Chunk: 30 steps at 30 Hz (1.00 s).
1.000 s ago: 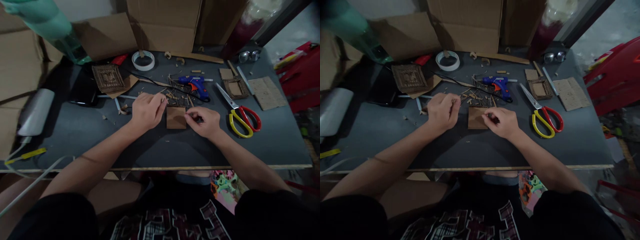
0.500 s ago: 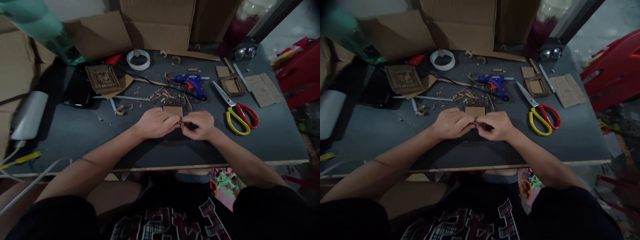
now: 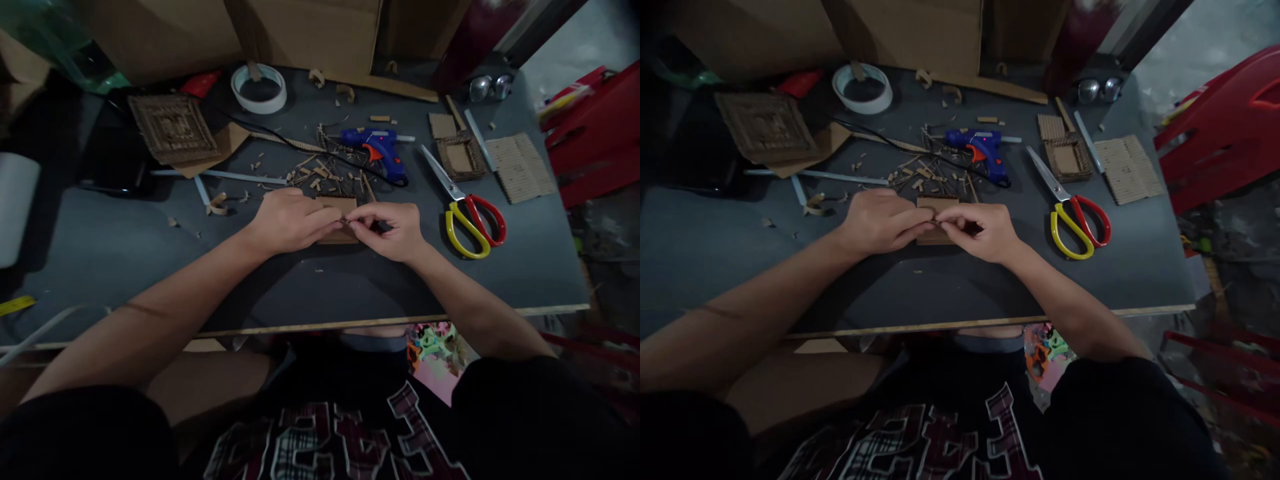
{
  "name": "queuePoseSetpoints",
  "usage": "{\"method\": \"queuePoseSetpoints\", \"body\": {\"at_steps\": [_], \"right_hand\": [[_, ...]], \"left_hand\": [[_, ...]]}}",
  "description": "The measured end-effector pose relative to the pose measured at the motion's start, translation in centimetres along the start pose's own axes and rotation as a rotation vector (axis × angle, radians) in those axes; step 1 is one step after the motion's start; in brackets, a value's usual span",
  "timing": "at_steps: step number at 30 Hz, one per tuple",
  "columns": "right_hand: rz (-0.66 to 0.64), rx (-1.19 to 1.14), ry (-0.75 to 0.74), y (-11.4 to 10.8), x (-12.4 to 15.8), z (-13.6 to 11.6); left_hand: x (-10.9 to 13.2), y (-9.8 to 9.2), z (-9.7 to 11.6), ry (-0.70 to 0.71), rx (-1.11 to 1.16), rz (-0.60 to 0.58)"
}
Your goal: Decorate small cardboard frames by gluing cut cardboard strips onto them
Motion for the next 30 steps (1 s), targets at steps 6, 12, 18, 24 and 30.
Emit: {"method": "queuePoseSetpoints", "body": {"at_steps": [6,12,18,24,30], "right_hand": [[-0.039,-0.013,-0.028,0.2,0.0,0.1],[-0.045,-0.027,-0.031,0.1,-0.2,0.7],[-0.046,0.033,-0.071,0.2,-0.1,0.3],[-0.052,0.085,-0.095,0.3,-0.1,0.0],[-0.048,0.111,-0.127,0.5,0.0,0.0]], "left_hand": [[-0.1,0.2,0.0,0.009,-0.001,-0.004],[0.7,0.4,-0.8,-0.017,0.02,-0.044],[0.3,0.1,-0.2,0.023,0.031,-0.069],[0.1,-0.1,0.4,0.06,0.036,-0.04],[0.2,0.2,0.5,0.076,0.014,-0.066]]}}
Point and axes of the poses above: each hand's wrist, its own x-axis away from the middle knuckle, its own y-axis out of the palm, z = x × y, the point moved 6 cm from there along -x, towards the middle knuckle, and after that the axes turned 10 degrees about y, right-handed, at the moved point
